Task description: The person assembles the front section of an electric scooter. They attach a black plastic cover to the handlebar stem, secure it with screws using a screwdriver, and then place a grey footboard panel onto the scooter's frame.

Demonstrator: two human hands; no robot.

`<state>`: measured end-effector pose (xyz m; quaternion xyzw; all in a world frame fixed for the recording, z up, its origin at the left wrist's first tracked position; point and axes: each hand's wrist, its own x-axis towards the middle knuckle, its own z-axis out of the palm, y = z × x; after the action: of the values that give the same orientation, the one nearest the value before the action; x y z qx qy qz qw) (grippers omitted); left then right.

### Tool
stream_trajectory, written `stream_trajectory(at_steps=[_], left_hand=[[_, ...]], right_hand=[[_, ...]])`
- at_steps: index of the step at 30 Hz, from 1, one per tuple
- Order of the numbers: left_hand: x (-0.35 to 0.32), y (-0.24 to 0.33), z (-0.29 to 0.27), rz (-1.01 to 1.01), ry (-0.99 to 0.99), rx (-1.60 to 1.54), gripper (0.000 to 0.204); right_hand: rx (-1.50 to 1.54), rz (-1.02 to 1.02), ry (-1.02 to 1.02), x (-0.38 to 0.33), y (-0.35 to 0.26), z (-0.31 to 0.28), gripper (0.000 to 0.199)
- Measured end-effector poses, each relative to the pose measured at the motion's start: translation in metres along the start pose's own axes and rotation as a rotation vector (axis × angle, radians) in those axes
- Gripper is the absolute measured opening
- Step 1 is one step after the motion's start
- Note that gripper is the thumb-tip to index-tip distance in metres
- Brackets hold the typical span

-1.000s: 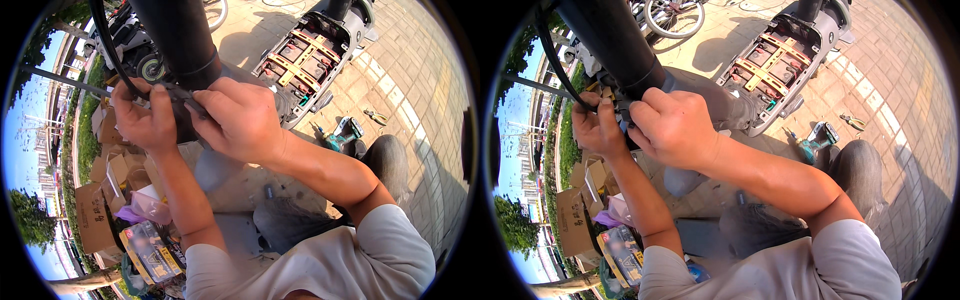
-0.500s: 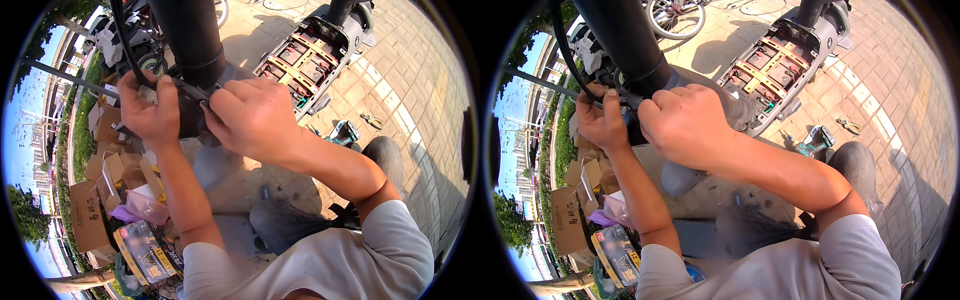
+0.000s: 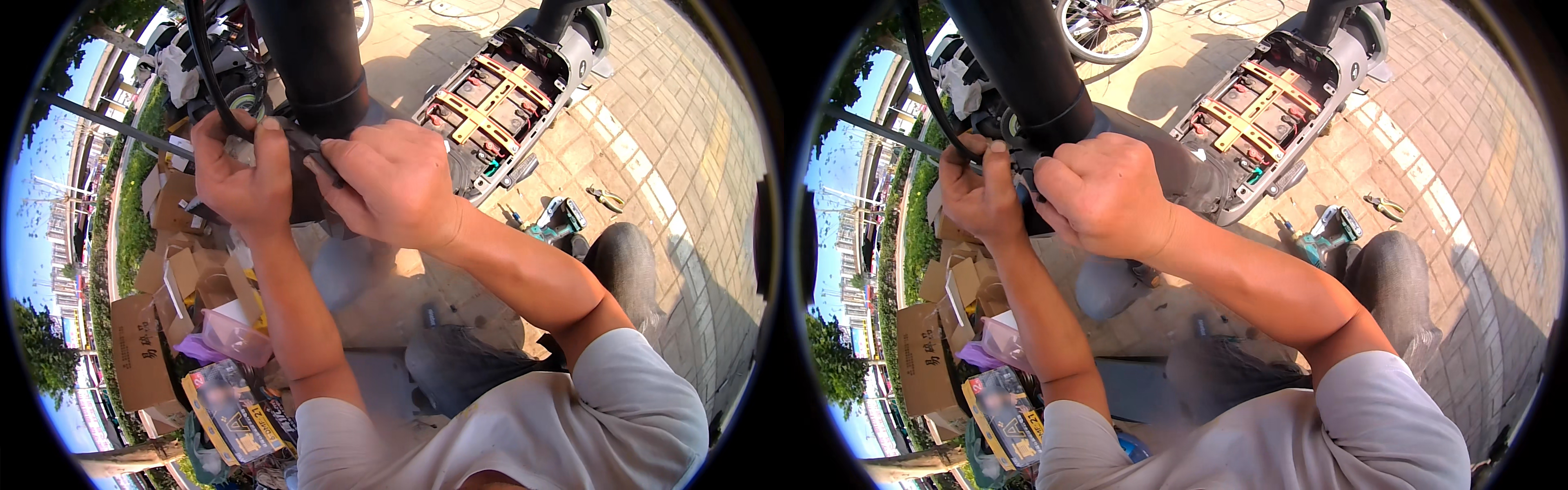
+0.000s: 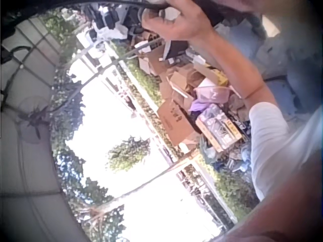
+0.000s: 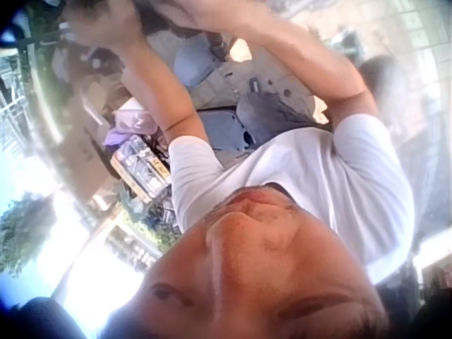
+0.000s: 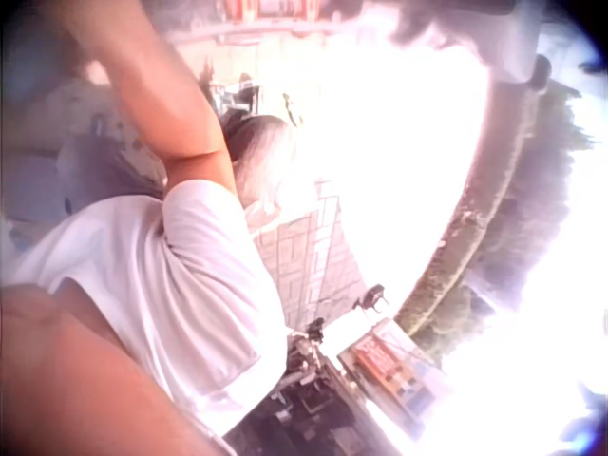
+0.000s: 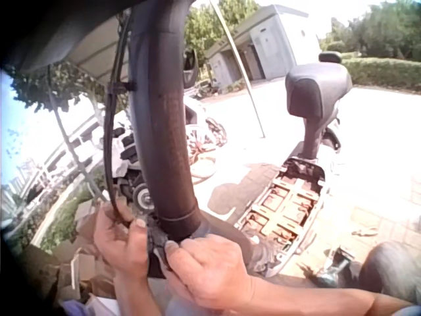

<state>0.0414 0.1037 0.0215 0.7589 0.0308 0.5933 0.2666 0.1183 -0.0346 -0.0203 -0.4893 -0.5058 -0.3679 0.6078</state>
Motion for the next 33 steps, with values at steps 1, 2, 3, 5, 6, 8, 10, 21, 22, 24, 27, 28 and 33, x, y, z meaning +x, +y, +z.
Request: stream_trajectory(at_steps=[1, 2, 3, 5, 6, 8, 10, 21, 22, 24, 27, 28, 33], left_hand=[[0.0, 0.0, 0.0, 0.006, 0.005, 0.004, 0.022], [0.001, -0.001, 0.001, 0.009, 0.007, 0.016, 0.021], [0.001, -0.001, 0.001, 0.007, 0.004, -0.003, 0.021], [0.001, 0.0, 0.001, 0.0, 0.004, -0.018, 0.021], [0.001, 0.0, 0.001, -0.001, 0.003, -0.027, 0.02], [0.0, 0.001, 0.002, -0.008, 0.005, -0.046, 0.02], [-0.002, 0.001, 0.002, -0.035, 0.014, -0.069, 0.02], [-0.003, 0.004, 0.001, -0.023, 0.018, 0.014, 0.02], [-0.003, 0.004, 0.001, -0.017, 0.024, 0.024, 0.019], [-0.003, 0.006, 0.002, -0.006, 0.028, 0.054, 0.019], [0.0, 0.007, 0.003, -0.002, 0.022, 0.068, 0.018], [0.0, 0.007, 0.003, -0.015, 0.025, 0.036, 0.018], [0.0, 0.002, 0.006, 0.002, 0.051, -0.041, 0.018]], right_hand=[[0.012, 0.014, 0.015, 0.001, -0.001, 0.002, 0.022], [0.006, 0.084, 0.057, 0.001, -0.003, 0.002, 0.023], [0.025, 0.033, 0.023, 0.001, -0.003, 0.003, 0.023], [0.053, -0.035, -0.031, -0.002, -0.005, 0.002, 0.022], [0.02, 0.021, 0.001, -0.004, -0.004, 0.003, 0.023], [-0.021, 0.038, -0.007, -0.007, 0.0, 0.001, 0.024], [0.002, 0.031, 0.029, -0.008, 0.0, 0.004, 0.026], [-0.245, 0.079, -0.335, -0.005, -0.014, -0.028, 0.02], [-0.224, 0.057, -0.252, -0.005, -0.014, -0.022, 0.019], [-0.181, 0.071, -0.124, -0.004, -0.017, -0.009, 0.018], [-0.113, 0.067, -0.203, 0.0, -0.018, -0.007, 0.02], [-0.128, 0.069, -0.224, 0.002, -0.017, -0.012, 0.02], [-0.121, 0.001, -0.215, 0.019, -0.003, -0.059, 0.018]])
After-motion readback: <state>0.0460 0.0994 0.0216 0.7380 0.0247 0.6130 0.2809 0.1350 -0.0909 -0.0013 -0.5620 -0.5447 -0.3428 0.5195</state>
